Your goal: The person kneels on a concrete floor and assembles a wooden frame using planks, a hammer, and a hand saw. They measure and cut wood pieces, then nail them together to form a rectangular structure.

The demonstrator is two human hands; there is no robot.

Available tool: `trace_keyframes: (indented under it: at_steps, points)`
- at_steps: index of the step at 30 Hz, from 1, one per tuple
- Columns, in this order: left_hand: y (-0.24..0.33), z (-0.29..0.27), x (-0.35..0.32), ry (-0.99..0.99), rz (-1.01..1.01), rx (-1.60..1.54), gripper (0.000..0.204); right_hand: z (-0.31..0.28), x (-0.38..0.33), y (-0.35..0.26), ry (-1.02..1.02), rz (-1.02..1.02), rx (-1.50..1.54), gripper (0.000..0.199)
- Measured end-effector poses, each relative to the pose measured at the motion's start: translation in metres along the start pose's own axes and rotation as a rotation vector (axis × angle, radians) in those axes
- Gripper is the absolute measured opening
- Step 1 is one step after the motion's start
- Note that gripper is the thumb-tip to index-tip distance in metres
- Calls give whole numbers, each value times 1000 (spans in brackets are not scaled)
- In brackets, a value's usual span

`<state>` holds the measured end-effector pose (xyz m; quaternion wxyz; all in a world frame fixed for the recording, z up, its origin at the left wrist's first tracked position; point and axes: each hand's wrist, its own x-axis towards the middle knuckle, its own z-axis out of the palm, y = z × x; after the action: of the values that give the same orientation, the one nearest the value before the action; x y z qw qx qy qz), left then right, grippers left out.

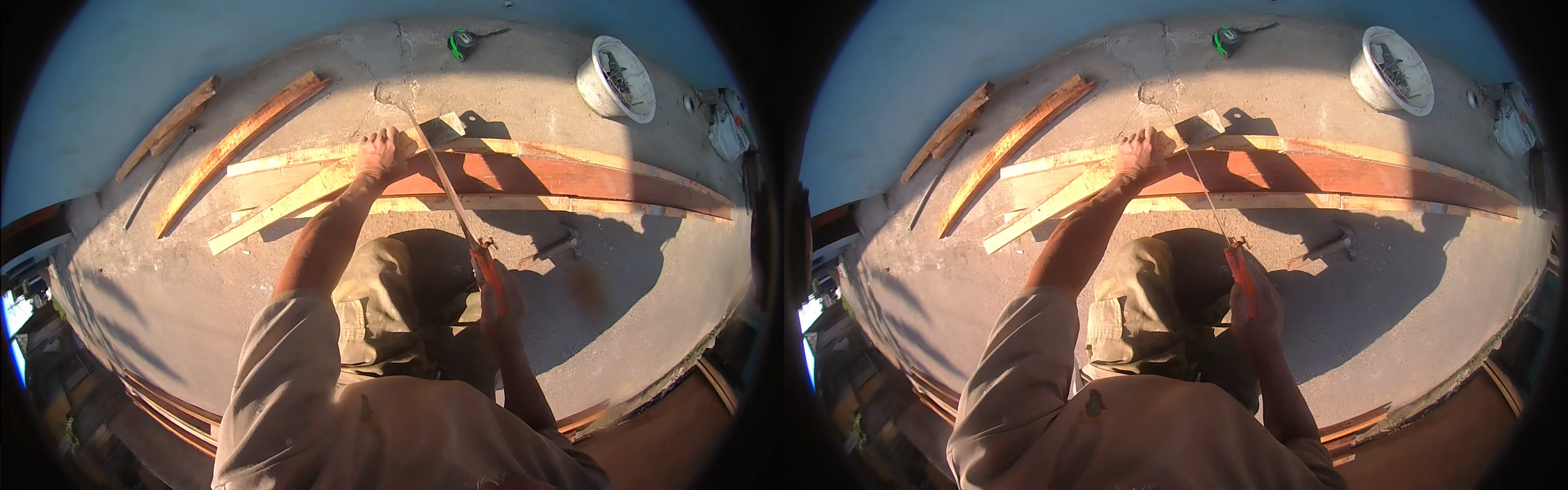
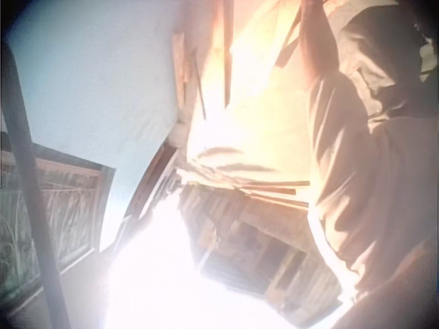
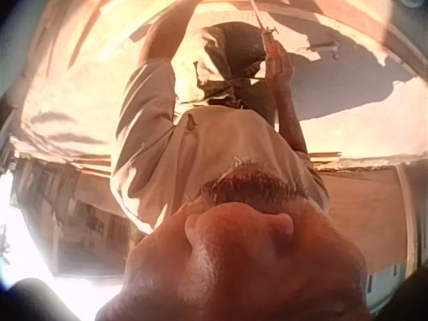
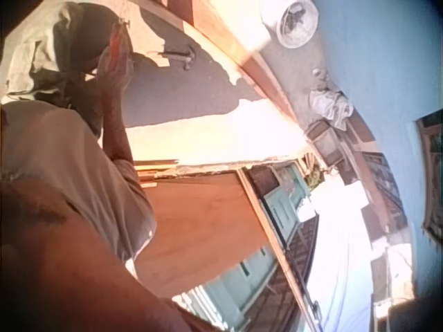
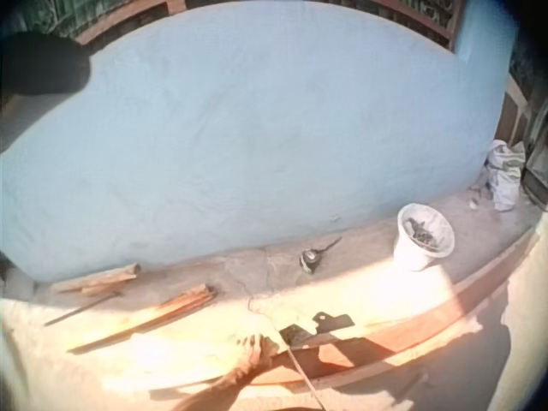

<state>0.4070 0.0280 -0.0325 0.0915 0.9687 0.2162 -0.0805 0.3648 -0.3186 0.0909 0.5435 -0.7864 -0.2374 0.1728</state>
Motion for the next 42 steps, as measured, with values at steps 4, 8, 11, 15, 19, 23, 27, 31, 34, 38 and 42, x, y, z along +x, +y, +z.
trace_keyframes:
  at_steps: [4, 8, 11, 15, 19, 23, 27, 31, 34, 38, 42]
  points:
    - [18, -20, 2, 28, 26, -108, 63, 66, 141, -30, 134, -143, -13, 36]
    - [22, -35, -5, 0, 7, -120, 75, 79, 168, -47, 86, -30, -41, 37]
    - [22, -34, -3, 9, -3, -129, 80, 63, 159, -39, 88, -21, 29, 37]
    - [14, -32, -7, -4, -21, -103, 58, 20, 76, -36, 39, 25, 18, 29]
    - [11, -25, -6, 1, 10, -87, 40, -13, -11, -2, 76, 0, -13, 29]
    - [19, -23, -7, 5, 23, -126, 44, 39, 105, -23, 87, -35, -39, 22]
    - [27, -49, -5, 6, 26, -142, 70, 69, 151, -33, 131, -135, -129, 15]
    - [20, -46, -15, -26, -3, -118, 67, 0, 28, -47, 68, 30, -37, 29]
    - [12, -30, -12, 10, 25, -85, 59, -20, -1, -32, -7, -63, -70, 31]
    - [16, -16, 2, 84, 60, -208, 81, 52, 123, -20, 41, 29, -10, 15]
    - [21, -33, -7, 23, 9, -183, 89, 54, 126, -25, 65, -18, -19, 18]
